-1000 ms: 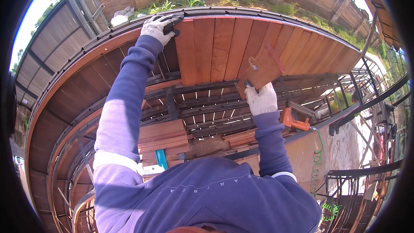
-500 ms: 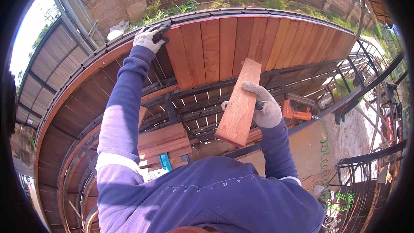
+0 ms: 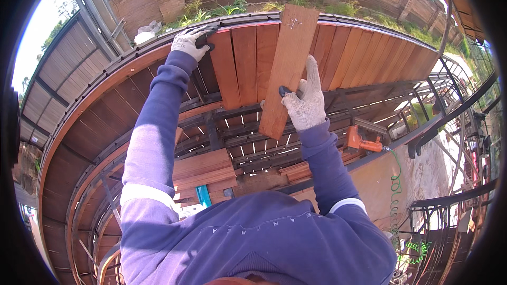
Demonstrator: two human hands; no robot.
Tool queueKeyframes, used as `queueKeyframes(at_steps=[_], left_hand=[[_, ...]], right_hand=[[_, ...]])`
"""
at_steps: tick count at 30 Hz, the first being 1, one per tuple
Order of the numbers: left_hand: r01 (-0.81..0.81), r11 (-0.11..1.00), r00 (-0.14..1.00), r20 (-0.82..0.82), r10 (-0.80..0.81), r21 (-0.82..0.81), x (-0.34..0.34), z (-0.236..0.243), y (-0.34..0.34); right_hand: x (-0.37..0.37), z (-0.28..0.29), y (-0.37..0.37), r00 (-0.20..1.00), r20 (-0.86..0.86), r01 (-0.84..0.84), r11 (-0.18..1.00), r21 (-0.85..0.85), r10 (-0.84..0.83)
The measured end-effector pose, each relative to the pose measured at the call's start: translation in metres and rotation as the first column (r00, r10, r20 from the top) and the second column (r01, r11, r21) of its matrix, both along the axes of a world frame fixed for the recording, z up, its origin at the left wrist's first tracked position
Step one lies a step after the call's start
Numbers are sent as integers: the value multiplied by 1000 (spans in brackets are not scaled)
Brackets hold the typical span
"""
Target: The person positions wooden slats against a curved metal frame and secures them using a nail gun. They pick up new slats from a pile, align them with the existing slats, and nail them into place.
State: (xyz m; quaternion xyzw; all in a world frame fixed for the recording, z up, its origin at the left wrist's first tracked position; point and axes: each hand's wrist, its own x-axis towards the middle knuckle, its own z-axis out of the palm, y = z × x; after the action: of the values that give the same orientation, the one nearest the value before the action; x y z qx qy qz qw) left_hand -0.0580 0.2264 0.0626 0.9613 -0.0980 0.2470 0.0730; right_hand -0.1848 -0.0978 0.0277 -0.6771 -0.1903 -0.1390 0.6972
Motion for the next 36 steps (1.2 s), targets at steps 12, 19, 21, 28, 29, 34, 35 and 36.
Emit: queueKeyframes(at_steps=[12,19,21,28,29,34,35,36], left_hand=[[-25,999,996,90,21,46,2,-8,4],[0,999,1000,-18,-1,-38,0,0,1],[-6,999,1000,-27,5,-35,0,2,3],[10,1000,1000,-17,-10,-17,-8,4,-1],[5,1000,1000,-13,-5,-4,-8,4,-2],[-6,998,1000,-21,5,-64,-8,5,0],[-2,997,1000,-28,0,-79,-8,4,0],[0,997,999,-37,-2,-75,-8,5,-1]], right_hand=[[47,-48,44,990,-35,113,911,-396,-138],[71,-64,67,990,5,133,907,-399,-143],[77,-63,72,991,9,129,909,-396,-137],[62,-57,53,904,383,400,692,-600,-190],[56,-55,48,870,453,462,648,-606,-197],[37,-44,15,768,611,614,488,-620,-192],[36,-44,6,745,635,641,483,-597,-204],[34,-43,-3,749,628,629,521,-577,-209]])
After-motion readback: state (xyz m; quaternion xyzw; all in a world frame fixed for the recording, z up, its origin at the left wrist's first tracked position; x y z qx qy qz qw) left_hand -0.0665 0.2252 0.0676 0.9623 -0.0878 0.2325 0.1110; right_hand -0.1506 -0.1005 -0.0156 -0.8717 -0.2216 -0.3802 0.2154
